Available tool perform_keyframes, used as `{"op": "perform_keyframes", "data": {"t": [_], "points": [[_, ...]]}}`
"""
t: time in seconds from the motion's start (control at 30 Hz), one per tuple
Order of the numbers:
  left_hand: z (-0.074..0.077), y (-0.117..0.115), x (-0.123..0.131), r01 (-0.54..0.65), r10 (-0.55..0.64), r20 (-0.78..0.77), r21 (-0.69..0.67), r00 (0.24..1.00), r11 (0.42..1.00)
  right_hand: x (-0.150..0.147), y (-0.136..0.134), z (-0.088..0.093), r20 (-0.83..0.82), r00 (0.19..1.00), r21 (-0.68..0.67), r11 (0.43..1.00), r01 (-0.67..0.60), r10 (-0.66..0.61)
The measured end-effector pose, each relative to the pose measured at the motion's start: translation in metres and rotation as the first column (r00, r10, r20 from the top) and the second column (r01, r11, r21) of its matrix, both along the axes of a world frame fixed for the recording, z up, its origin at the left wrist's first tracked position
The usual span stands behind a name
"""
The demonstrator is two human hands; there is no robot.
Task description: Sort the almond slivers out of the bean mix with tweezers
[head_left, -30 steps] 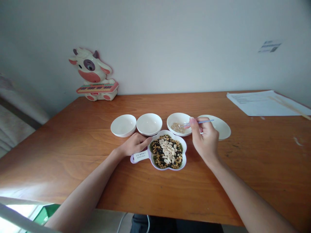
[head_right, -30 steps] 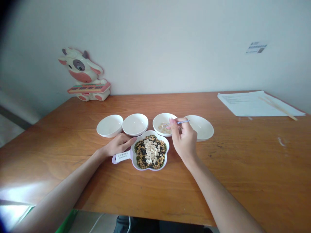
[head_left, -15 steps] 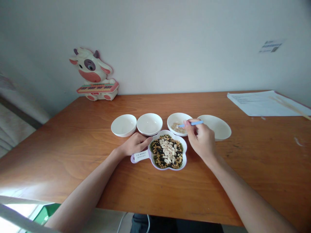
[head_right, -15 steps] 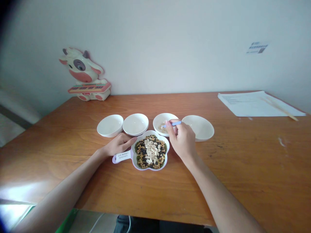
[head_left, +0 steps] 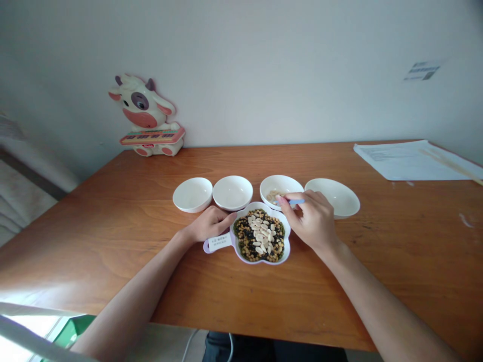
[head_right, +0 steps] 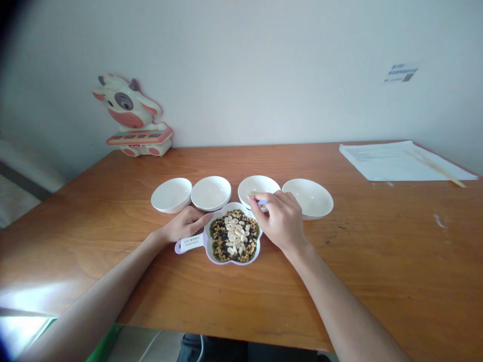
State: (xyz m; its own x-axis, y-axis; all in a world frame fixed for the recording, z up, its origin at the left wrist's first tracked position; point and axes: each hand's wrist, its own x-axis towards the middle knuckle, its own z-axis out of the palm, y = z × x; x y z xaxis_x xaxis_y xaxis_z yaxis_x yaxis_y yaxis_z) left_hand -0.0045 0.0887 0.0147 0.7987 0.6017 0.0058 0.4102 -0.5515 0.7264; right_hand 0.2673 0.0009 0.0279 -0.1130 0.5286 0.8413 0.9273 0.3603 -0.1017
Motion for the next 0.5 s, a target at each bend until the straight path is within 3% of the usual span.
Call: {"op": "perform_keyframes", "data": {"t": [0.5], "points": [[0.000, -0.001, 0.001, 0.002, -0.002, 0.010, 0.011, 1.000, 1.000, 0.007, -0.003, 0.012, 0.297, 0.948, 0.056, 0.989, -0.140, 0.118]]}}
